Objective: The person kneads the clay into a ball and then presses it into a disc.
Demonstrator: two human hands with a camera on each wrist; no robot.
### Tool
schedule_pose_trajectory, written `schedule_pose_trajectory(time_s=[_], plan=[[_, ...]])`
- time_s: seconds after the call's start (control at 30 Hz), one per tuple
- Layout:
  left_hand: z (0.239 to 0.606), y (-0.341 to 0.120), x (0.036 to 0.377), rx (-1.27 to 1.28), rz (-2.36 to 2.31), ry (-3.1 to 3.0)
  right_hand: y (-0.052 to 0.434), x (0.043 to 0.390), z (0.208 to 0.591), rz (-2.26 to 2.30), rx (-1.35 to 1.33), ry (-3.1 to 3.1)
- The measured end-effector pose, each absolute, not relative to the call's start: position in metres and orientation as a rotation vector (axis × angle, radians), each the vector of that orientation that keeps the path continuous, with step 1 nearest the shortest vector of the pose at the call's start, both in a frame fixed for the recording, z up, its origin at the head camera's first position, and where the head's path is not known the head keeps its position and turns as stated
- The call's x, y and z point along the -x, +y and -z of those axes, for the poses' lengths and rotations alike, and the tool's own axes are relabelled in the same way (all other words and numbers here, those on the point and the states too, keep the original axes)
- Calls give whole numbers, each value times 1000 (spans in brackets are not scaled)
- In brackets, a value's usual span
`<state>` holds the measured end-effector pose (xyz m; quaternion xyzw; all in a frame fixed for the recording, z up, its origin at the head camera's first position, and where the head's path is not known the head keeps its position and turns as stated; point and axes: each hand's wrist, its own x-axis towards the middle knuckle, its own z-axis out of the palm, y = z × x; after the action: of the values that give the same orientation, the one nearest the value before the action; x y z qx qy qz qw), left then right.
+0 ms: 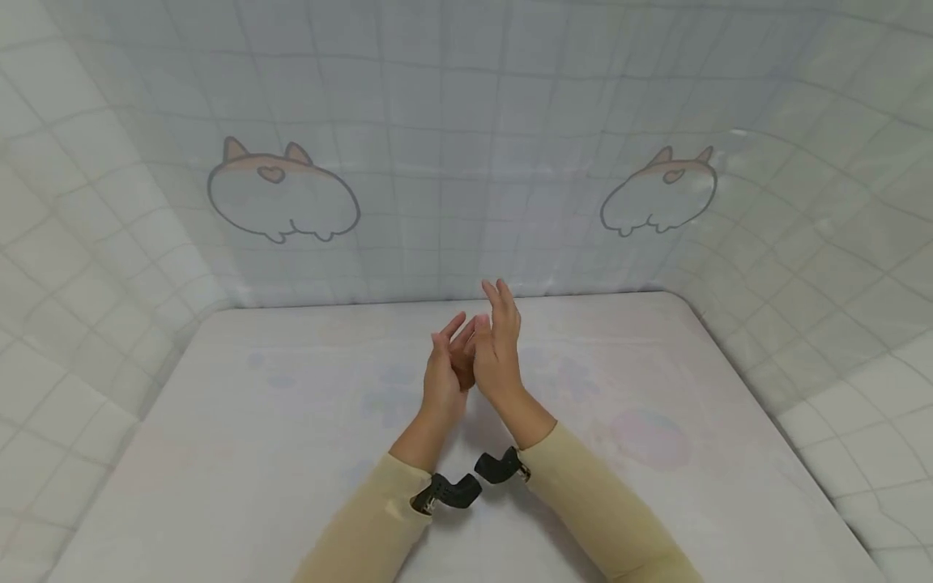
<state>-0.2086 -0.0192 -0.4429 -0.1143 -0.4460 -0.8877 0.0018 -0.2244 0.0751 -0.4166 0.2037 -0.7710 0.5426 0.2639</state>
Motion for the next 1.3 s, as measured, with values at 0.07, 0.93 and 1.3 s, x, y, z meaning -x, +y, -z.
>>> schedule_pose_trajectory(time_s=[0.07, 0.93, 1.3], plan=[[445, -18, 206, 389, 2742, -1488, 71, 227, 415, -1496, -496, -2159], [433, -34, 211, 599, 2208, -1756, 61, 197, 439, -1895, -752, -2254], [443, -38, 212, 574, 2052, -2171, 66, 191, 431, -1926, -752, -2176]])
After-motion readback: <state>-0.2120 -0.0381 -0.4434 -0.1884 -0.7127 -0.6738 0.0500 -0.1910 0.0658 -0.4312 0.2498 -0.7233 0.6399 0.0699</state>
